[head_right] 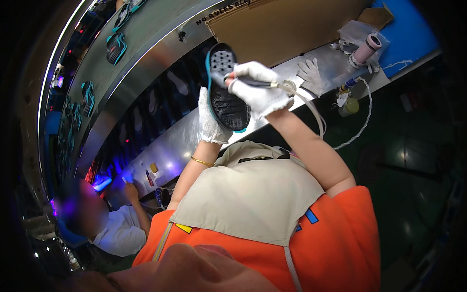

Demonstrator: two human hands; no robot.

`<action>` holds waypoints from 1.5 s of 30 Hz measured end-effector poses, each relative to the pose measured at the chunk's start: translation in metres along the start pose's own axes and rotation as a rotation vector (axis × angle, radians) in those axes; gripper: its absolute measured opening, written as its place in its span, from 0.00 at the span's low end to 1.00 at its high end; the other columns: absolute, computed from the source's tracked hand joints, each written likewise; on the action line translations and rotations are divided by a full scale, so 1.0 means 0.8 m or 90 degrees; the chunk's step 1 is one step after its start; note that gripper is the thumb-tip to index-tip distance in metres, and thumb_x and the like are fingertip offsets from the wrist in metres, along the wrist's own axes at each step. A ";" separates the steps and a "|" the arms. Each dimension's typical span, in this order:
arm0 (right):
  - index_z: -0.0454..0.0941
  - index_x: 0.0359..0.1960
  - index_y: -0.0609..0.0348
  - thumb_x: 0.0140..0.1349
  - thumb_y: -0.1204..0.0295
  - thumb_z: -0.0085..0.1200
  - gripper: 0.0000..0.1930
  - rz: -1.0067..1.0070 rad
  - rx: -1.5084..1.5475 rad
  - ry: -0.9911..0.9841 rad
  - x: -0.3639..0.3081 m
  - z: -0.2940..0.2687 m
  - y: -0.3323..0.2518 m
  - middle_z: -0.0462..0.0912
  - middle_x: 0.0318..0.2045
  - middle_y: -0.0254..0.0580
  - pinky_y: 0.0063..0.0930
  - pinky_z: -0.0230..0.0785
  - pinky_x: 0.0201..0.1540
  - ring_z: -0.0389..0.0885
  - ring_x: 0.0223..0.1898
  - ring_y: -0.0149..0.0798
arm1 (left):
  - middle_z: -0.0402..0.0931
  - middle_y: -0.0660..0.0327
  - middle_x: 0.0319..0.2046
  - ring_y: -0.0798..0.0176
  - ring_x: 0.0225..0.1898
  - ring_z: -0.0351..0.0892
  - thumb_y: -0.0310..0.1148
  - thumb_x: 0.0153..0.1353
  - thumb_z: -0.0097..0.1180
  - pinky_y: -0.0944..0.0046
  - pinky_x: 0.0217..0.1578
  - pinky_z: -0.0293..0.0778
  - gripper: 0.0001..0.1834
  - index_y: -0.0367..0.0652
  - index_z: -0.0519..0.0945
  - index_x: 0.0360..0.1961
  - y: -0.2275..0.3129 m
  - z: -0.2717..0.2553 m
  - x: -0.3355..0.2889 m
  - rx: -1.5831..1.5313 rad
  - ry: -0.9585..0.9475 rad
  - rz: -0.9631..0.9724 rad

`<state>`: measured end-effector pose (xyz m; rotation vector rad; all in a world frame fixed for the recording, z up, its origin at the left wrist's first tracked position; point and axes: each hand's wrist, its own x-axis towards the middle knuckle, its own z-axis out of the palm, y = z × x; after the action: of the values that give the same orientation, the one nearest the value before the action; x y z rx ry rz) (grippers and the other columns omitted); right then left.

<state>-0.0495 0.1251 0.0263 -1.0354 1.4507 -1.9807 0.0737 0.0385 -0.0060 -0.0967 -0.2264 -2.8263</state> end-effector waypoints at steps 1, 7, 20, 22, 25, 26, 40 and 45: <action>0.77 0.37 0.64 0.54 0.76 0.61 0.09 0.078 0.052 -0.032 -0.007 0.003 -0.010 0.82 0.28 0.38 0.20 0.73 0.35 0.80 0.28 0.25 | 0.71 0.49 0.54 0.51 0.53 0.73 0.63 0.64 0.30 0.49 0.56 0.69 0.38 0.41 0.66 0.59 -0.001 0.001 0.004 -0.012 0.018 0.040; 0.77 0.37 0.63 0.57 0.78 0.58 0.07 0.170 0.231 0.096 0.013 -0.016 0.004 0.82 0.32 0.38 0.21 0.74 0.35 0.80 0.30 0.26 | 0.73 0.54 0.52 0.54 0.50 0.76 0.59 0.67 0.29 0.53 0.54 0.72 0.34 0.44 0.68 0.59 0.011 0.013 0.002 0.166 0.171 0.062; 0.75 0.26 0.57 0.44 0.79 0.58 0.06 -0.319 -0.412 -0.399 0.023 -0.060 -0.070 0.80 0.31 0.41 0.31 0.71 0.41 0.80 0.37 0.43 | 0.74 0.55 0.52 0.55 0.48 0.77 0.59 0.68 0.28 0.54 0.52 0.73 0.35 0.43 0.65 0.62 0.036 0.012 0.013 0.364 0.204 0.016; 0.76 0.25 0.58 0.45 0.80 0.58 0.06 -0.313 -0.427 -0.388 0.014 -0.065 -0.089 0.80 0.30 0.41 0.30 0.72 0.40 0.80 0.34 0.43 | 0.74 0.55 0.53 0.56 0.48 0.77 0.59 0.68 0.28 0.51 0.52 0.73 0.35 0.43 0.64 0.63 0.042 0.019 0.011 0.360 0.176 0.010; 0.77 0.28 0.61 0.49 0.88 0.57 0.09 -0.211 -0.236 -0.186 0.001 -0.082 -0.105 0.81 0.38 0.46 0.26 0.72 0.43 0.81 0.40 0.38 | 0.73 0.50 0.53 0.50 0.49 0.77 0.61 0.66 0.26 0.48 0.52 0.73 0.38 0.40 0.63 0.63 0.054 0.052 0.021 0.300 0.074 -0.006; 0.76 0.33 0.61 0.50 0.90 0.56 0.12 -0.251 -0.133 -0.128 0.002 -0.087 -0.098 0.80 0.43 0.48 0.25 0.71 0.44 0.79 0.43 0.36 | 0.72 0.48 0.52 0.48 0.48 0.77 0.62 0.66 0.26 0.47 0.52 0.73 0.39 0.39 0.63 0.63 0.063 0.078 0.036 0.293 0.012 -0.025; 0.74 0.38 0.61 0.56 0.90 0.52 0.12 -0.008 0.186 0.037 -0.013 -0.079 -0.036 0.79 0.45 0.50 0.27 0.72 0.49 0.79 0.44 0.35 | 0.74 0.51 0.50 0.51 0.50 0.75 0.43 0.64 0.48 0.56 0.53 0.69 0.22 0.37 0.73 0.51 0.170 0.158 0.101 1.378 -0.019 0.461; 0.75 0.37 0.61 0.55 0.89 0.53 0.11 0.001 0.167 0.034 -0.006 -0.046 -0.016 0.79 0.44 0.49 0.26 0.75 0.47 0.79 0.43 0.34 | 0.74 0.51 0.50 0.49 0.54 0.72 0.42 0.64 0.44 0.57 0.56 0.66 0.20 0.42 0.75 0.52 0.332 0.143 0.052 1.884 0.388 0.685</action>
<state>-0.0752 0.1545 0.0312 -0.8715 1.1754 -2.1418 0.1195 -0.2049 0.1492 0.7733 -2.2188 0.3833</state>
